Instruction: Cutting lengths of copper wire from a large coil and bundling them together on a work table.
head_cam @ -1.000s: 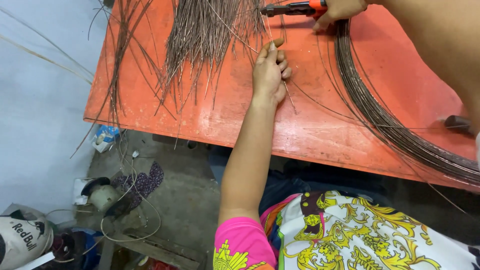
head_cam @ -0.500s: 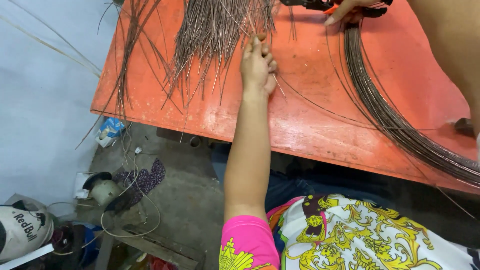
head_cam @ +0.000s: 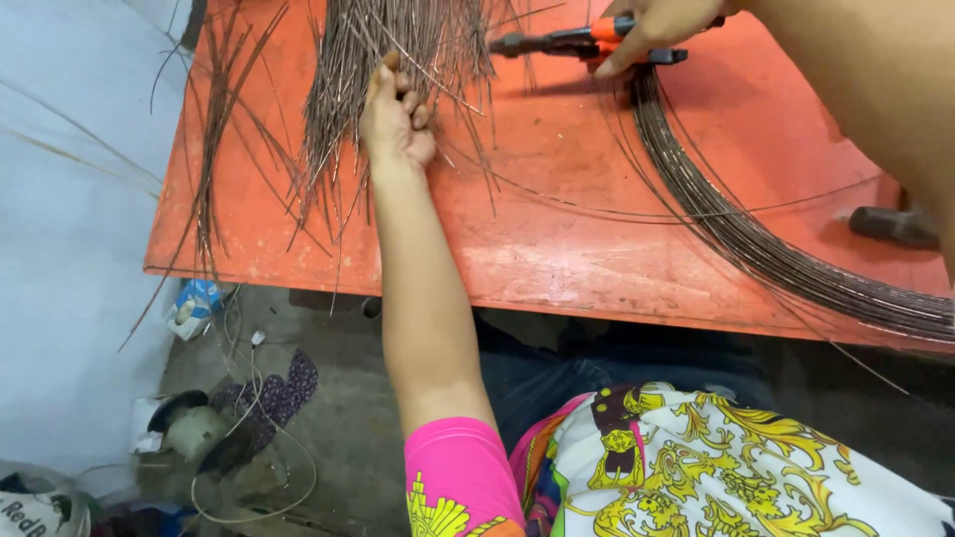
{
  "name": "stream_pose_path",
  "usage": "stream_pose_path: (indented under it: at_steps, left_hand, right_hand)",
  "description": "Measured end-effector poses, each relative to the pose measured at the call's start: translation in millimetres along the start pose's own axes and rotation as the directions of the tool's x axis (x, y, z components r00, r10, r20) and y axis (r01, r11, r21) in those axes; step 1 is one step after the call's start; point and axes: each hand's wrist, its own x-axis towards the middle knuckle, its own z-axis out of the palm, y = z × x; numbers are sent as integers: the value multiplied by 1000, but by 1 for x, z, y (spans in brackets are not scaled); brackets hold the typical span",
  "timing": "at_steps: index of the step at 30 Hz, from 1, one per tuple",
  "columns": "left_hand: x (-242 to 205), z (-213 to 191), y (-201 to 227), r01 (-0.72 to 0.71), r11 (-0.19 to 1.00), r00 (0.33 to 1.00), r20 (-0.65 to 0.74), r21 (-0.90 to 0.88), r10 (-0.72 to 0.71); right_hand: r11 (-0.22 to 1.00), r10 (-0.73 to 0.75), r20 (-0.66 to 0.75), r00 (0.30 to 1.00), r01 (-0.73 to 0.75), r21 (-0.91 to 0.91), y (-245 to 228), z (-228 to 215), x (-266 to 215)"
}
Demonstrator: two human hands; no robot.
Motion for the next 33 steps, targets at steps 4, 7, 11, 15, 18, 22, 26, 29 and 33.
stream_pose_path:
  at_steps: [4, 7, 11, 15, 18, 22, 26, 29, 33]
  left_hand:
    - [22, -32, -7, 13, 992, 991, 135, -126, 4]
    - [1, -23, 10, -27, 994, 999, 20, -105, 29]
    - [1, -24, 9, -27, 987, 998, 47, -160, 35]
    - [5, -24, 6, -52, 985, 998, 29, -166, 57]
    - [8, -28, 3, -63, 983, 998, 14, -171, 66]
    - [9, -26, 2, -71, 981, 997, 8, -178, 74]
    - [5, -22, 3, -68, 985, 998, -19, -158, 66]
    - [7, -21, 1, -88, 984, 996, -33, -152, 84]
    - [4, -16, 2, -102, 986, 992, -89, -130, 91]
  right_hand:
    - [875, 120, -19, 993, -115, -470, -90, 18, -75]
    - [873, 50, 158, 986, 33, -487, -98, 21, -63]
    - [838, 57, 185, 981, 54, -543, -112, 32, -45]
    - [800, 47, 186, 982, 75, -595, -124, 39, -36]
    - [780, 27, 190, 981, 98, -619, -127, 43, -31]
    - [761, 37, 163, 986, 78, -644, -127, 45, -31]
    - [764, 30, 164, 986, 83, -640, -120, 47, -24]
    - [777, 13, 153, 988, 86, -623, -117, 47, -21]
    - [767, -37, 135, 990, 114, -632, -108, 49, -15]
